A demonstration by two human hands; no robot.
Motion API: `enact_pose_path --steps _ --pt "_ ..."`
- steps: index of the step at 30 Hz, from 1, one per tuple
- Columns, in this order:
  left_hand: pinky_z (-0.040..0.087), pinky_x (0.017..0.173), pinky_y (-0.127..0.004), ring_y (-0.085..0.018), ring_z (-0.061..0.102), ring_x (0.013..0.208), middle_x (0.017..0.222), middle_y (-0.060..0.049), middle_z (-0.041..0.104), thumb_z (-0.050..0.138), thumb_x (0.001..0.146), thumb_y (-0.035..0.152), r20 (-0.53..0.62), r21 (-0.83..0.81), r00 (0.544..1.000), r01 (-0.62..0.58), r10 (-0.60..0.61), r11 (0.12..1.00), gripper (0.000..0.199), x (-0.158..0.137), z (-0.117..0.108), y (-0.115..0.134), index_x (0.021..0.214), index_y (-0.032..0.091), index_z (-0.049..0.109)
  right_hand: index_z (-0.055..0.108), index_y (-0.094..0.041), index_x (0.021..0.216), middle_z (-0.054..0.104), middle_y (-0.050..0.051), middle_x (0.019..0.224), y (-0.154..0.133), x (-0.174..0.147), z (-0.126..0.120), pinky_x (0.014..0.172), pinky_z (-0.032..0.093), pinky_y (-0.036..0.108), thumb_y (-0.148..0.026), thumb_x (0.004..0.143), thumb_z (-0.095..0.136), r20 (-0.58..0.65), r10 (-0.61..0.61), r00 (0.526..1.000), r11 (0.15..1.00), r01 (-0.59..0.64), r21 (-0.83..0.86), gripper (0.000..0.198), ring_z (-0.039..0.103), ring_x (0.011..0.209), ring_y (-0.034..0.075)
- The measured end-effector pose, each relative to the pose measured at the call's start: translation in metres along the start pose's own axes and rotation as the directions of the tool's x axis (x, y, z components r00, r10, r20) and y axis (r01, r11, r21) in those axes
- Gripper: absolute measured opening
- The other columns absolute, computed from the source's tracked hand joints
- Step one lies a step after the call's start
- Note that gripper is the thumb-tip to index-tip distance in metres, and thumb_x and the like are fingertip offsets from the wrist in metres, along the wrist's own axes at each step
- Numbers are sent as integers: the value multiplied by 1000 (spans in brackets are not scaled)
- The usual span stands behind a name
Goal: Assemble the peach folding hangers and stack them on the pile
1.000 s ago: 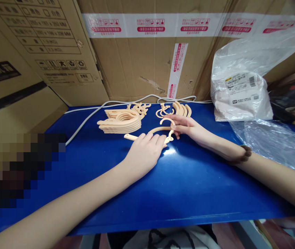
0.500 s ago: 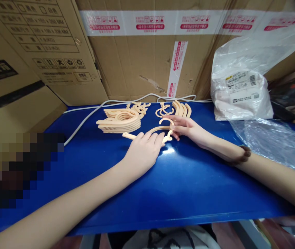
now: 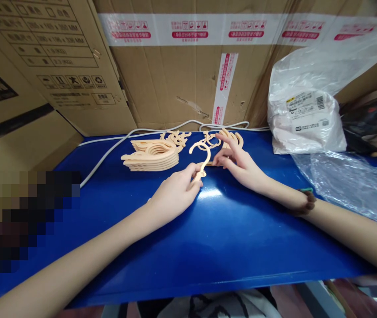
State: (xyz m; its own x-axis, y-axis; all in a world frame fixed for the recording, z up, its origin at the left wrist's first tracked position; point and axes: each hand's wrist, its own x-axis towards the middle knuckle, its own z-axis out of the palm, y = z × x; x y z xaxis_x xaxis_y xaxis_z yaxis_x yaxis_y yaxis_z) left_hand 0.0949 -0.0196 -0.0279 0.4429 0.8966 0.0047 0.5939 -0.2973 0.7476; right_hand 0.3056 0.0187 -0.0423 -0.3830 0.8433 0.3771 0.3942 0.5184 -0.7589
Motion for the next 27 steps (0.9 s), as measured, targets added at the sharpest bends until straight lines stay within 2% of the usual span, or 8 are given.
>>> enact_pose_path --steps 1,3,6,11,14,17,22,27 --pt "45 51 -24 -16 62 65 76 0 63 51 90 26 11 -99 999 31 -30 995 15 2 -1 -2 102 19 54 33 -21 145 68 5 94 1 -1 0 78 51 37 -19 90 44 11 -52 999 993 53 -103 56 63 83 19" --pt "41 42 -19 -15 60 62 74 0 60 52 89 32 24 -189 999 51 -48 981 18 6 -1 -6 101 19 53 37 -20 143 68 7 105 2 -4 1 86 50 38 -16 88 48 64 -112 992 956 125 -266 56 64 95 20" --pt "42 37 -17 -14 58 64 80 -2 60 52 88 41 41 -332 996 83 -74 940 24 12 -1 -10 93 18 55 45 -20 137 67 8 114 1 -6 1 88 50 37 -16 89 50 121 -116 986 888 158 -432 48 64 102 21" --pt "57 55 -23 -10 56 64 75 0 59 62 83 36 60 -502 986 162 -153 849 21 15 -6 -7 86 15 62 56 -16 127 68 10 108 -3 -7 3 78 50 34 -26 94 53 138 -114 984 762 176 -623 35 64 97 24" --pt "58 65 -24 -9 58 66 79 -1 64 66 82 31 75 -573 977 208 -202 793 19 14 -8 -5 90 14 66 68 -16 109 66 10 97 -4 -7 3 71 47 32 -37 97 49 189 -131 973 702 226 -675 31 63 89 22" --pt "56 67 -24 -9 61 66 80 -1 66 70 79 27 77 -623 966 240 -247 744 19 15 -9 -6 91 13 67 70 -17 97 63 9 94 -4 -6 4 73 44 32 -40 98 45 243 -154 958 648 283 -707 34 59 85 21" --pt "54 66 -23 -10 62 67 80 -1 66 71 76 21 60 -681 955 253 -291 687 14 17 -9 -9 87 14 68 63 -13 97 63 11 95 -3 -5 9 80 41 34 -30 101 35 250 -144 957 602 286 -746 33 56 85 22" --pt "55 57 -24 -13 60 69 77 -2 62 70 75 21 77 -698 955 257 -287 668 11 17 -11 -8 83 14 67 60 -13 96 64 13 93 -4 -8 9 75 39 32 -20 97 32 270 -117 956 608 284 -741 29 56 82 23"
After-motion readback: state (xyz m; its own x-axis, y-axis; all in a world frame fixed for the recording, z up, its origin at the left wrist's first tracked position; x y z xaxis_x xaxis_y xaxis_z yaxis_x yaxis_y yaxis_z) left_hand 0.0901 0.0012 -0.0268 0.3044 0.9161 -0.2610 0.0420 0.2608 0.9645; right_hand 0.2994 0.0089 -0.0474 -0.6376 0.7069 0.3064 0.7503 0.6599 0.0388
